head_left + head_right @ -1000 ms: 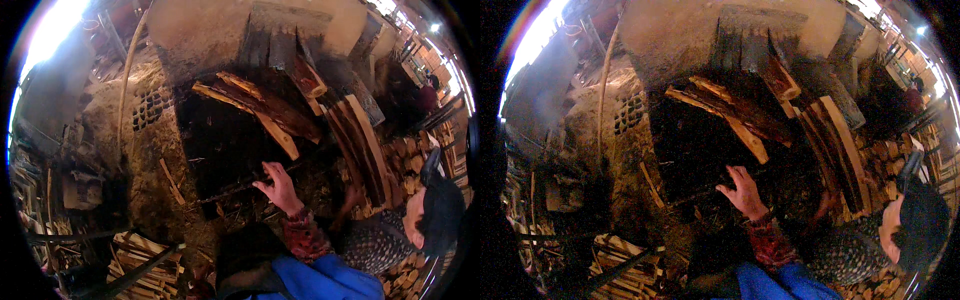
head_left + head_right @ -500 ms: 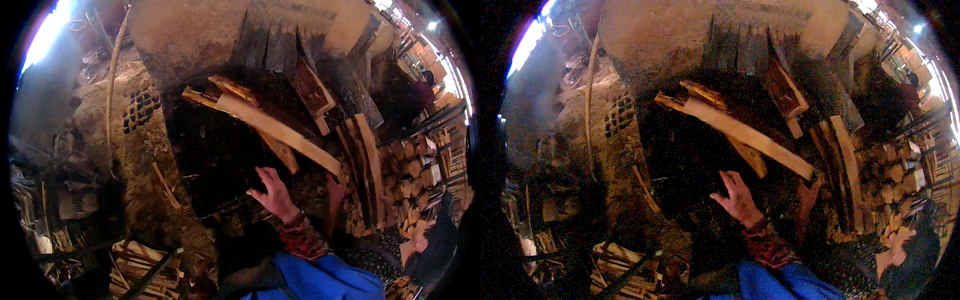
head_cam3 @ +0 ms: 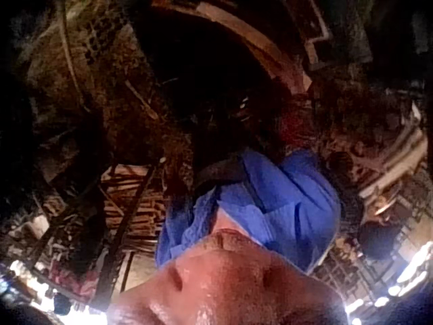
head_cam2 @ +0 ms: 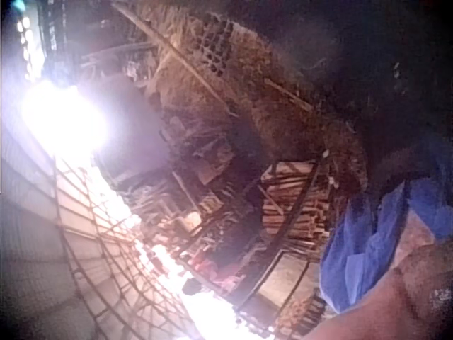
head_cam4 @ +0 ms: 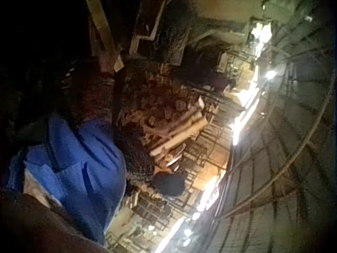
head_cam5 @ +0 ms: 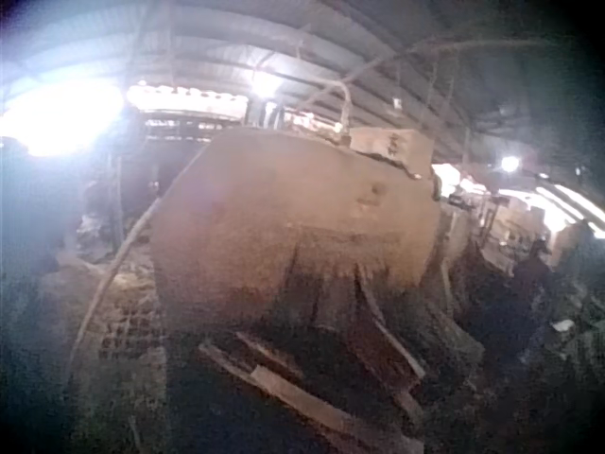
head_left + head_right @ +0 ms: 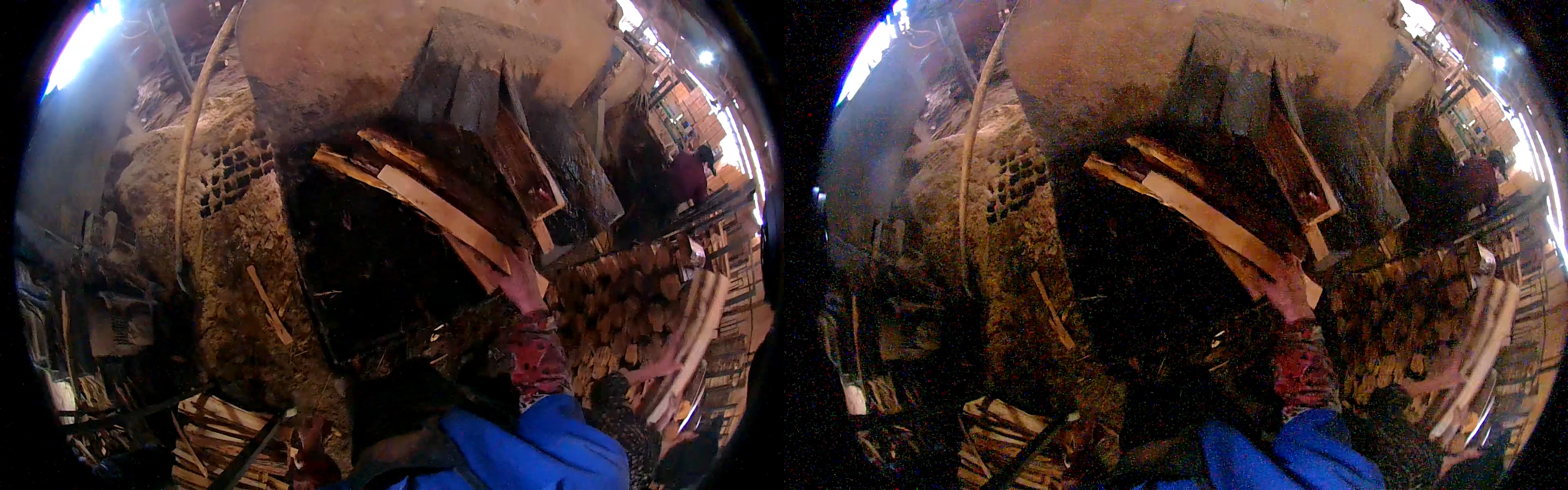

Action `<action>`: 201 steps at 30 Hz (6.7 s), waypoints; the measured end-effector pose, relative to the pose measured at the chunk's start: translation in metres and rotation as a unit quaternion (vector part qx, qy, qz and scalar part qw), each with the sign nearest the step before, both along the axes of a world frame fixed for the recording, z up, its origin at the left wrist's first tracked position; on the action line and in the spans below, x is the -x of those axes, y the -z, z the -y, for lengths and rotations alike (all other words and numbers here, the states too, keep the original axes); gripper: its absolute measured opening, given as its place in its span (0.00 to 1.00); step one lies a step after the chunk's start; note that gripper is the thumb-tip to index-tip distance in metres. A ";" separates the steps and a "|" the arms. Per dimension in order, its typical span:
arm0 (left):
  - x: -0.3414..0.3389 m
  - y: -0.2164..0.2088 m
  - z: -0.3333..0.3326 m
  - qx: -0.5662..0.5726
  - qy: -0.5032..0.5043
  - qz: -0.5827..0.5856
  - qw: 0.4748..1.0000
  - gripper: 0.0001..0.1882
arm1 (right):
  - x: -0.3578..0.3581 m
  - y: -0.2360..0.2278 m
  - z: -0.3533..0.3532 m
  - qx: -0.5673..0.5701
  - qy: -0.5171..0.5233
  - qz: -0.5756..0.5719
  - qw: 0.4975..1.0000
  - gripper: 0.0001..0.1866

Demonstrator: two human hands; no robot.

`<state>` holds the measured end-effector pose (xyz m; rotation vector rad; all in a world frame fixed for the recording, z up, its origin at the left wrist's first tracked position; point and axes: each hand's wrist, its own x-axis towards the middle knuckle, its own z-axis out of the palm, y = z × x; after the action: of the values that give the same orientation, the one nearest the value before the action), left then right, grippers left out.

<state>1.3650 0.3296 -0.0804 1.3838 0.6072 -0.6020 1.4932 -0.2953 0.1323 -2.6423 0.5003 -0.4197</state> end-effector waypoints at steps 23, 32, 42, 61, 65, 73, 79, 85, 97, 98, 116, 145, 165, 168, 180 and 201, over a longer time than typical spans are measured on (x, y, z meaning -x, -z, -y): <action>-0.003 -0.046 0.084 -0.116 -0.003 -0.153 0.981 0.16 | 0.017 -0.017 -0.006 -0.018 -0.061 -0.133 0.989 0.37; 0.046 -0.001 0.055 -0.062 -0.054 -0.078 0.994 0.18 | 0.012 -0.050 -0.031 -0.065 -0.130 0.014 0.989 0.40; 0.046 -0.039 0.056 -0.048 -0.056 -0.159 0.984 0.17 | -0.126 -0.018 0.047 0.082 -0.058 -0.159 0.982 0.50; -0.050 -0.136 0.080 -0.119 0.058 0.038 0.991 0.17 | -0.117 -0.026 -0.078 0.024 -0.061 -0.210 0.975 0.61; -0.081 -0.148 0.106 0.009 0.056 -0.033 0.998 0.18 | -0.081 -0.014 -0.131 0.100 -0.058 -0.173 0.978 0.55; -0.117 -0.223 0.208 0.098 0.095 0.001 0.991 0.26 | -0.028 -0.023 -0.200 0.031 -0.095 -0.135 0.986 0.51; -0.130 -0.221 0.228 0.181 0.093 -0.101 0.974 0.24 | -0.003 -0.025 -0.199 -0.086 -0.121 -0.063 0.987 0.42; -0.118 -0.189 0.234 0.294 0.009 -0.136 0.946 0.22 | 0.029 -0.016 -0.200 -0.194 -0.093 -0.017 0.976 0.37; -0.153 -0.288 0.266 0.098 0.087 0.016 0.991 0.25 | 0.020 -0.041 -0.210 -0.517 -0.083 -0.065 0.850 0.36; -0.160 -0.300 0.271 0.071 0.071 0.009 0.995 0.25 | 0.018 -0.051 -0.213 -0.553 -0.068 -0.068 0.828 0.36; -0.241 -0.236 0.277 0.041 0.137 0.147 0.979 0.22 | -0.019 -0.040 -0.202 -0.261 -0.123 -0.038 0.957 0.31; -0.267 -0.157 0.281 0.084 0.093 0.205 0.971 0.28 | -0.069 -0.002 -0.131 -0.326 -0.050 0.076 0.941 0.16; -0.267 -0.143 0.278 0.142 0.115 0.181 0.966 0.27 | -0.024 -0.016 -0.206 -0.152 -0.008 0.014 0.988 0.25; -0.266 -0.167 0.287 0.113 0.155 0.119 0.974 0.29 | -0.020 -0.022 -0.209 -0.128 -0.010 0.018 0.992 0.25; -0.246 -0.234 0.289 0.021 0.115 0.165 0.979 0.31 | -0.028 -0.053 -0.230 -0.114 -0.060 0.074 0.989 0.21; -0.258 -0.207 0.288 0.052 0.120 0.131 0.983 0.31 | -0.017 0.023 -0.083 0.036 0.074 -0.160 0.984 0.37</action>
<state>1.6230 0.0419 0.1269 1.4191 0.1955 -0.6206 1.5107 -0.2120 0.1089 -2.7651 0.7990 -0.0540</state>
